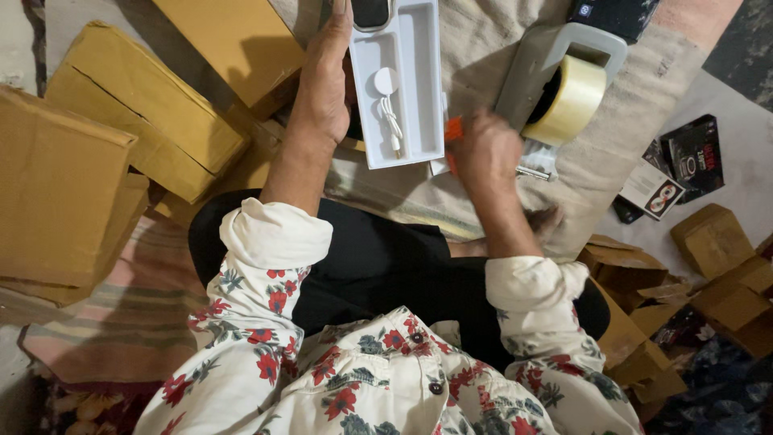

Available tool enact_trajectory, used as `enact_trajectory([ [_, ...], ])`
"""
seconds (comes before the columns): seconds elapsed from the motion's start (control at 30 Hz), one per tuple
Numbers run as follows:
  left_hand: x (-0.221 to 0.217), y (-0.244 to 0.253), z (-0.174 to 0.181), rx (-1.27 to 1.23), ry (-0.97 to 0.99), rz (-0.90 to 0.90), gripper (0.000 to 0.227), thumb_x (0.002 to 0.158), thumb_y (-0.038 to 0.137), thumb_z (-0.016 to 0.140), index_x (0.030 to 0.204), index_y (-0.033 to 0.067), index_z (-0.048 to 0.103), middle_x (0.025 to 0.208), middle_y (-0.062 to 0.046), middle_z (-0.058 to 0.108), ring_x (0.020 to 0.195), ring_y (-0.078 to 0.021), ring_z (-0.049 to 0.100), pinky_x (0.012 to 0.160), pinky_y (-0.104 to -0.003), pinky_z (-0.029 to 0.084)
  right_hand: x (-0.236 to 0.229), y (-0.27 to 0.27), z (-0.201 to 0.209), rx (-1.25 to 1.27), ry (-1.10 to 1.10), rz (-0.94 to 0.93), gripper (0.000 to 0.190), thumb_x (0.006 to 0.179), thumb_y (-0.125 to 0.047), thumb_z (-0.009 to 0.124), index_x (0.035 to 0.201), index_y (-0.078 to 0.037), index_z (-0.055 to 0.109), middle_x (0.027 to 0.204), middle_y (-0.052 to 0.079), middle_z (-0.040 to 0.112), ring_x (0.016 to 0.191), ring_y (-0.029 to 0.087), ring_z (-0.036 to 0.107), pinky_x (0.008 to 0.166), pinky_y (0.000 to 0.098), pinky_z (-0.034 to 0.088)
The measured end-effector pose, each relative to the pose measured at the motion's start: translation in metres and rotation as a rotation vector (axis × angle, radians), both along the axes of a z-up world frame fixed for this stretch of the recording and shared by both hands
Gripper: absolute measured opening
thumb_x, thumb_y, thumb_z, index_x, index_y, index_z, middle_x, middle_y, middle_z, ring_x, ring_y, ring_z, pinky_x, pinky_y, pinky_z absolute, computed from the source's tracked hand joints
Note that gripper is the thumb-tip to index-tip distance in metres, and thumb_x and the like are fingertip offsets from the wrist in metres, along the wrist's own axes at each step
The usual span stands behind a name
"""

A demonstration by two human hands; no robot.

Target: The person sits on the floor and packs smartwatches into small cardboard boxes. They open the product boxes, remove the smartwatch and accessories, place them into shipping boxes, and seal the boxes with tape.

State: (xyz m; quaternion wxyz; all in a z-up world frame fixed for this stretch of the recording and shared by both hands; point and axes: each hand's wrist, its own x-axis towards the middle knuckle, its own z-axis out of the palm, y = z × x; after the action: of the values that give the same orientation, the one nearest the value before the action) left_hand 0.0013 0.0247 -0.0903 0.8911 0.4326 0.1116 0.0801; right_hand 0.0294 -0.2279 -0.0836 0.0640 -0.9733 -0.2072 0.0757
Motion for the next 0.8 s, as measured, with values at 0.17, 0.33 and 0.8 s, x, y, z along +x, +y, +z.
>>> enact_trajectory([
  [0.17, 0.002, -0.003, -0.009, 0.095, 0.151, 0.077, 0.071, 0.106, 0.049, 0.063, 0.151, -0.0056, 0.051, 0.148, -0.014, 0.056, 0.14, -0.023, 0.051, 0.121, -0.037, 0.04, 0.017, -0.018, 0.093, 0.816, 0.352, -0.219, 0.017, 0.093, -0.006, 0.079, 0.103, 0.006, 0.073, 0.083, 0.013, 0.073, 0.066, 0.013, 0.066, 0.054, 0.0268, 0.049],
  [0.33, 0.003, -0.026, -0.009, 0.138, 0.35, -0.034, 0.065, 0.103, 0.044, 0.059, 0.15, -0.0003, 0.046, 0.143, -0.01, 0.057, 0.133, -0.0173, 0.055, 0.114, -0.033, 0.042, 0.014, -0.01, 0.122, 1.106, 0.583, -0.397, 0.01, 0.096, -0.003, 0.077, 0.101, 0.005, 0.074, 0.072, 0.008, 0.068, 0.053, 0.007, 0.058, 0.044, 0.0195, 0.038],
  [0.8, 0.0, -0.054, -0.021, 0.145, 0.286, -0.119, 0.055, 0.103, 0.043, 0.058, 0.138, 0.0012, 0.057, 0.131, -0.005, 0.065, 0.128, -0.0124, 0.056, 0.114, -0.028, 0.039, 0.013, 0.0, 0.07, 1.002, 0.37, -0.339, 0.01, 0.091, -0.01, 0.083, 0.096, -0.004, 0.077, 0.081, 0.002, 0.074, 0.065, 0.007, 0.062, 0.056, 0.0232, 0.05],
])
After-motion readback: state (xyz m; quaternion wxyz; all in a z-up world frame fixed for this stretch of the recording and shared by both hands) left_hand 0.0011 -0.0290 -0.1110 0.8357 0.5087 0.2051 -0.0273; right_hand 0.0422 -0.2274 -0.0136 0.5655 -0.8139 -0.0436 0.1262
